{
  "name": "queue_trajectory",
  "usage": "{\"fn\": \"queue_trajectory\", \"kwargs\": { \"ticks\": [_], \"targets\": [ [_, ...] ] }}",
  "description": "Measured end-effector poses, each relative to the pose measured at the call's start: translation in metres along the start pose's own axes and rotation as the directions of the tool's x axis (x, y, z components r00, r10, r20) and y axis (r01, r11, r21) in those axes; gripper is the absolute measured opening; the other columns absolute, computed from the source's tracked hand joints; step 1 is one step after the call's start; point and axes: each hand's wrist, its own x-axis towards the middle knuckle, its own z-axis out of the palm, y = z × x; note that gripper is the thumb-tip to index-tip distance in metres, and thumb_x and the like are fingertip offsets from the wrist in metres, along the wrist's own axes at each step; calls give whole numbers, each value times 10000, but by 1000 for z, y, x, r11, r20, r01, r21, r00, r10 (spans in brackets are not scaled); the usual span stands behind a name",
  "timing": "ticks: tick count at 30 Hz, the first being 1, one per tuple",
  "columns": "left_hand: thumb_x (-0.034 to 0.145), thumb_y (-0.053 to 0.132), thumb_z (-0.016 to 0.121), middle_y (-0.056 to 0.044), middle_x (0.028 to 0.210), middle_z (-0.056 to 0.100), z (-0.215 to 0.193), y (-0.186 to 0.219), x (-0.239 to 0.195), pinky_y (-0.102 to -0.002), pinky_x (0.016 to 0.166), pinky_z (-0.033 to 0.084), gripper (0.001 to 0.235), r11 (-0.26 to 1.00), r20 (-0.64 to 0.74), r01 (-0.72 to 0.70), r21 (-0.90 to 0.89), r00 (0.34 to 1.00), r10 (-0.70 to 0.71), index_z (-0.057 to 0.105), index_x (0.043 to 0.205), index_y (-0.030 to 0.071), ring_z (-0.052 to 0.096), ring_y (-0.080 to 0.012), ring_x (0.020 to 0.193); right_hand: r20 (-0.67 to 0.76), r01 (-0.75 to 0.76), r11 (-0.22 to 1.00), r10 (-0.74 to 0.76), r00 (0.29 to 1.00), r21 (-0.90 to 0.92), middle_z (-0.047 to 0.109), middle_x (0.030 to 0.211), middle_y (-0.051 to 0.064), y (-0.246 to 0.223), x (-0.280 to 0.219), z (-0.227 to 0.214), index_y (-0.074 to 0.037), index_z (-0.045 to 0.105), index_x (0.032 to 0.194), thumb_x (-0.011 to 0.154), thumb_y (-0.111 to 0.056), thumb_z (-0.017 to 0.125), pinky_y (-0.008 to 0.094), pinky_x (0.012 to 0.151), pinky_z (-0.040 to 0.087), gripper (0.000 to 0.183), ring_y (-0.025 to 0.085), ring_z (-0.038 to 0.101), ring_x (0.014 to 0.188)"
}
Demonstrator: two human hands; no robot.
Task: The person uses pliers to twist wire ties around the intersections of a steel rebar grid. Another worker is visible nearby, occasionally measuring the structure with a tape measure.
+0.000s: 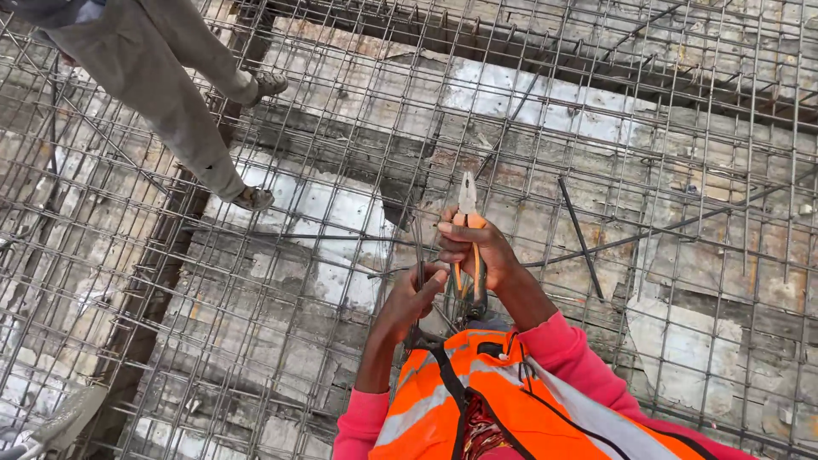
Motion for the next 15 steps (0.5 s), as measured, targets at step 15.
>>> {"fn": "queue_trajectory", "kwargs": {
  "ticks": [15],
  "targets": [
    [1161, 415, 788, 30, 792, 648, 18, -1, 5, -271, 510, 259, 346, 995, -25, 99, 4, 995, -99, 895, 1119, 89, 378, -61, 541, 124, 66, 990, -82, 989, 126, 571, 1044, -8, -8, 30, -54, -84, 637, 1426, 1145, -175, 796, 361, 908, 538, 335, 110, 613, 883]
  ]
}}
